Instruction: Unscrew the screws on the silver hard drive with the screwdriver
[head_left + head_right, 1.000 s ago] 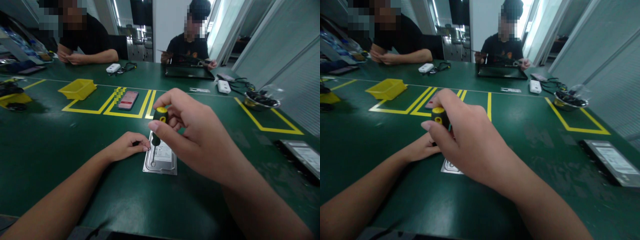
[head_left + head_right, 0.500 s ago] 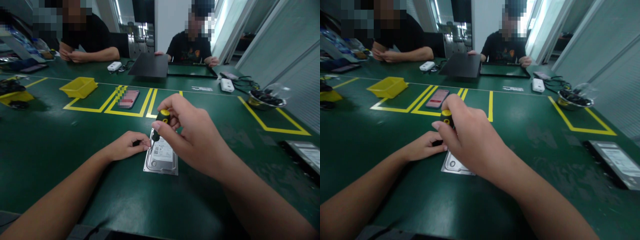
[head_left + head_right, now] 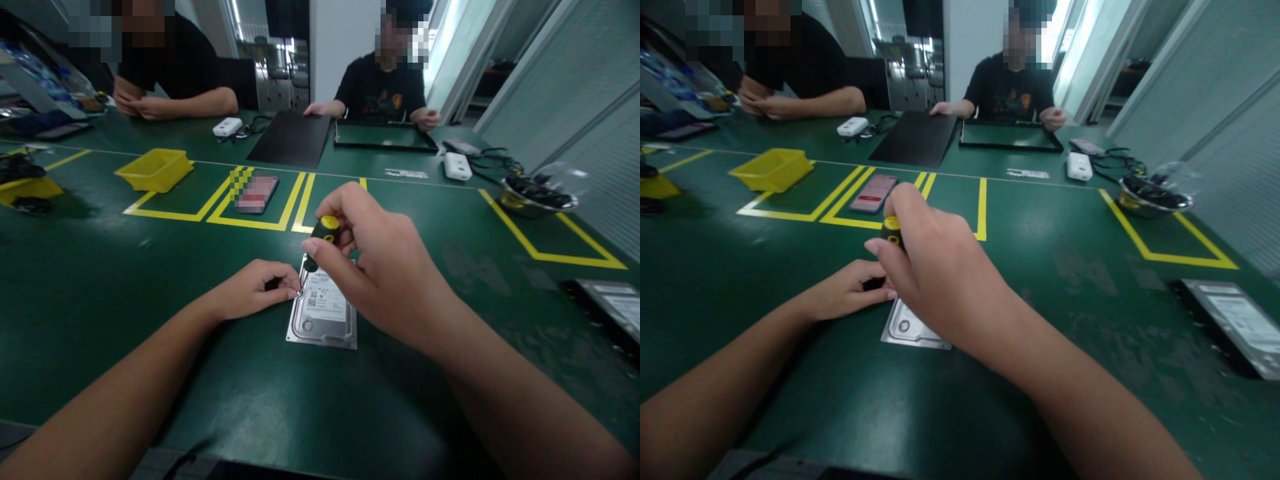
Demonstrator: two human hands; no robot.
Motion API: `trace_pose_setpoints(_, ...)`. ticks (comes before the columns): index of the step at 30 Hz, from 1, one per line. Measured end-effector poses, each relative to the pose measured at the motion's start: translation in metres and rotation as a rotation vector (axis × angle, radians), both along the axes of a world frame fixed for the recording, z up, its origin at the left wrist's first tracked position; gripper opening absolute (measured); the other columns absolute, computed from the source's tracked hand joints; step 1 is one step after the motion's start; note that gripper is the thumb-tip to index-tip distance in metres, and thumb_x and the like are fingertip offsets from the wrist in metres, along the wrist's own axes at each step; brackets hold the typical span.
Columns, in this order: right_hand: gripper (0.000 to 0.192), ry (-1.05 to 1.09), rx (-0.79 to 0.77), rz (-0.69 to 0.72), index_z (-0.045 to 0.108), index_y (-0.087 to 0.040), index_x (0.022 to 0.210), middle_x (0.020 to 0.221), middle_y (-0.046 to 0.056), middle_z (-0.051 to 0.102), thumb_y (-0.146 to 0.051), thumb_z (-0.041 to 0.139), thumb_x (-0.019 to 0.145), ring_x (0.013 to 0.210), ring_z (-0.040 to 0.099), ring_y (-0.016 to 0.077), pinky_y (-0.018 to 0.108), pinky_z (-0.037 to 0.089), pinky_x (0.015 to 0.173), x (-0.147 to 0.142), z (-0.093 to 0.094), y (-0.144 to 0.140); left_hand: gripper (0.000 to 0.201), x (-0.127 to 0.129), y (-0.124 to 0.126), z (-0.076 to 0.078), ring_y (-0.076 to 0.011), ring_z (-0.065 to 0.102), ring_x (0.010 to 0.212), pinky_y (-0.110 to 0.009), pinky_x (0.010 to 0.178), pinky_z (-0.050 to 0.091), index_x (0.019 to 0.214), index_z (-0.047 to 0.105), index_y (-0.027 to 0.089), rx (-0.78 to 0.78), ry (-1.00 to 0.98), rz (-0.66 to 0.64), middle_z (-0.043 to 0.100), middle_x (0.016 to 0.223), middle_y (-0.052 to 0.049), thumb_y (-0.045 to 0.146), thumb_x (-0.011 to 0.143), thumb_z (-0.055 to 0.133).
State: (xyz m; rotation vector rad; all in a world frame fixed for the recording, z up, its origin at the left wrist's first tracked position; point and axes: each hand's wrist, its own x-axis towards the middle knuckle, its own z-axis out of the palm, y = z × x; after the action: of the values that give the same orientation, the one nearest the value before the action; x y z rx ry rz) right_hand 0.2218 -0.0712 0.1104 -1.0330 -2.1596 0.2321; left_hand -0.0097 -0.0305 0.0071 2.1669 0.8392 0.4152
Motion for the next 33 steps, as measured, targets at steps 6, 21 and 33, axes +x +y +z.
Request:
trace_pose_setpoints(6,0.015,-0.053,-0.041,0.011,0.052,-0.017,0.103,0.082,-0.001,0.063,-0.024,0.059,0.091,0.067,0.056,0.0113,0.027,0.038,0.059,-0.0022,-0.003,0.0025,0.02,0.0,0.0006,-0.0001,-0.0163,0.063,0.083,-0.027,0.079,0.05,0.098,0.067,0.016,0.042,-0.009,-0.007,0.068,0.088,-0.003,0.033,0.095,0.057)
trace_pose_setpoints(21,0.017,-0.095,-0.051,0.022,0.054,-0.015,0.105,0.086,-0.001,0.063,-0.026,0.057,0.092,0.066,0.055,0.0102,0.026,0.036,0.06,-0.0029,-0.0039,0.002,0.019,-0.0012,0.0047,-0.0057,-0.0188,0.064,0.095,-0.029,0.085,0.05,0.098,0.065,0.017,-0.008,0.003,-0.008,0.067,0.09,-0.002,0.034,0.096,0.057)
trace_pose_setpoints(33,0.017,-0.095,-0.069,0.003,0.054,-0.015,0.105,0.081,-0.002,0.062,-0.026,0.058,0.092,0.068,0.055,0.0108,0.026,0.036,0.06,-0.0021,0.0002,0.0013,0.021,-0.0024,0.0039,-0.0037,-0.0174,0.065,0.093,-0.028,0.084,0.049,0.1,0.068,0.018,-0.019,0.01,-0.013,0.07,0.098,-0.003,0.035,0.096,0.058)
